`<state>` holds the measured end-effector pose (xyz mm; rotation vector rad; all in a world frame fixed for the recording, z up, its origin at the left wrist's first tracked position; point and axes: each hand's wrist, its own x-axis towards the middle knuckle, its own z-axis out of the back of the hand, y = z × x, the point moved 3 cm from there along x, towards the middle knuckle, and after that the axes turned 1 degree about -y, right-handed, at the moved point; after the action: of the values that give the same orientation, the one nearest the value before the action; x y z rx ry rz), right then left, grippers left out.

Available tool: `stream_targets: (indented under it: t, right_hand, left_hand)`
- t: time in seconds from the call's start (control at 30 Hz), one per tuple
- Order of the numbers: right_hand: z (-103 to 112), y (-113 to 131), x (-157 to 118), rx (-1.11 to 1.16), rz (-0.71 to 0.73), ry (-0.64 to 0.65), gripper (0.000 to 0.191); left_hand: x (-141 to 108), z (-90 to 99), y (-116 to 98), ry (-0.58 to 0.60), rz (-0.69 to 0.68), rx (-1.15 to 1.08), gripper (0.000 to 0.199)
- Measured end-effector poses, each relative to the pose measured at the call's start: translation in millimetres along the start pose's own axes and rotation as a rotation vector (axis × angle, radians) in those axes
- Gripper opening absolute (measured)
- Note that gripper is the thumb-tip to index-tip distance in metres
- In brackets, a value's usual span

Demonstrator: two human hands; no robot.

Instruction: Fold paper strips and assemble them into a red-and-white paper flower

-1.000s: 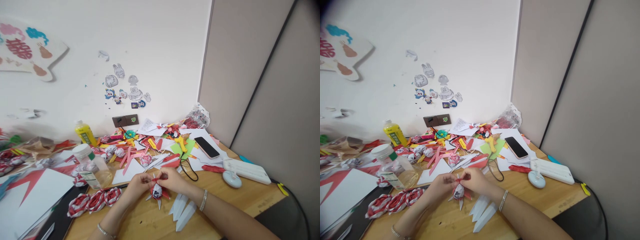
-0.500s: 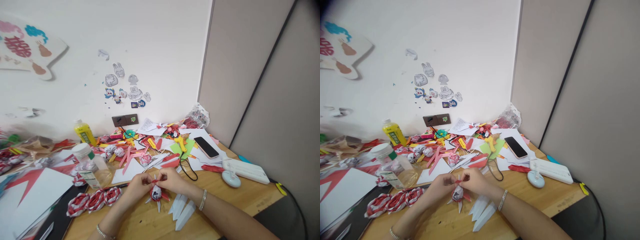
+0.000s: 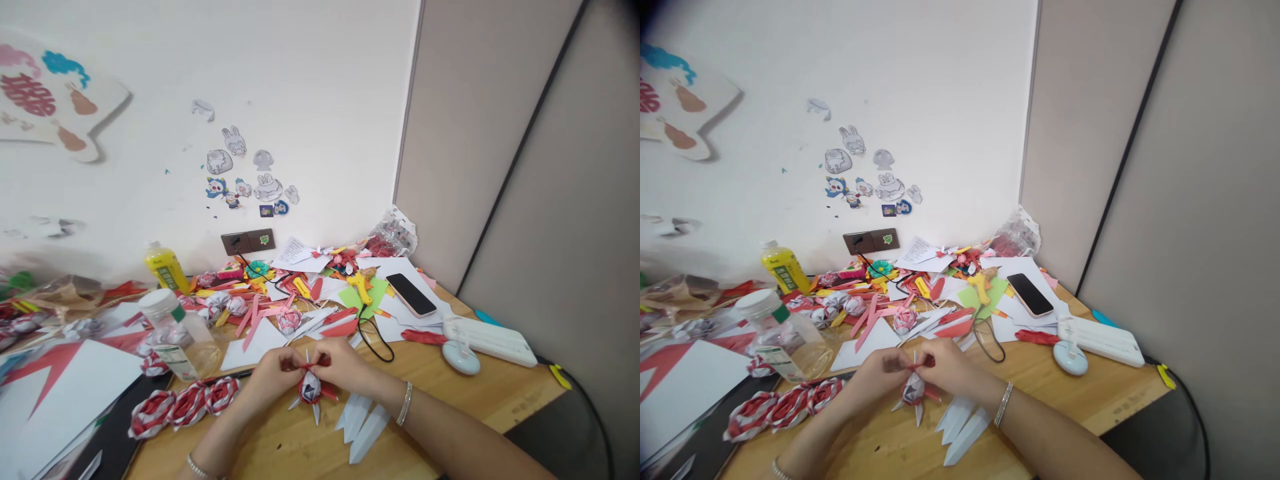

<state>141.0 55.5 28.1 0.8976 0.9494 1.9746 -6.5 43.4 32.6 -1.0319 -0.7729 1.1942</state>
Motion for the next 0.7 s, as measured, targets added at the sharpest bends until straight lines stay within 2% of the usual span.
stream_targets:
  t: [0.13, 0.23, 0.3, 0.4, 0.47, 0.53, 0.63, 0.7]
  right_hand:
    - [2.8, 4.9, -0.2, -0.035, 0.094, -0.035, 0.012]
    - [1.0, 2.8, 0.6, -0.002, 0.078, -0.041, 0.010]
    - [-2.3, -0.5, 1.3, 0.058, 0.031, -0.013, 0.012]
    - [-5.2, -3.3, 2.0, 0.101, 0.003, 0.003, 0.016]
    - [-3.3, -1.2, 2.0, 0.052, 0.075, -0.034, 0.017]
    - [-0.5, 3.6, 1.4, -0.019, 0.222, -0.058, 0.017]
    - [0.8, 9.5, -0.8, -0.115, 0.448, -0.025, 0.015]
    - [0.4, 10.6, -2.1, -0.162, 0.526, -0.014, 0.015]
  left_hand:
    - [0.8, 4.7, -0.6, 0.096, 0.090, -0.197, 0.021]
    - [2.2, 2.5, 1.7, 0.117, 0.121, -0.297, 0.032]
    - [3.4, -0.6, 4.9, 0.105, 0.115, -0.296, 0.035]
    - [5.5, -2.0, 10.6, 0.006, 0.099, -0.283, 0.032]
    - [7.1, -1.8, 13.4, -0.032, 0.090, -0.282, 0.032]
    - [8.7, -0.7, 14.8, -0.065, 0.079, -0.279, 0.033]
    - [10.5, 1.6, 14.5, -0.115, 0.062, -0.262, 0.034]
    - [10.9, 2.6, 13.0, -0.142, 0.049, -0.237, 0.034]
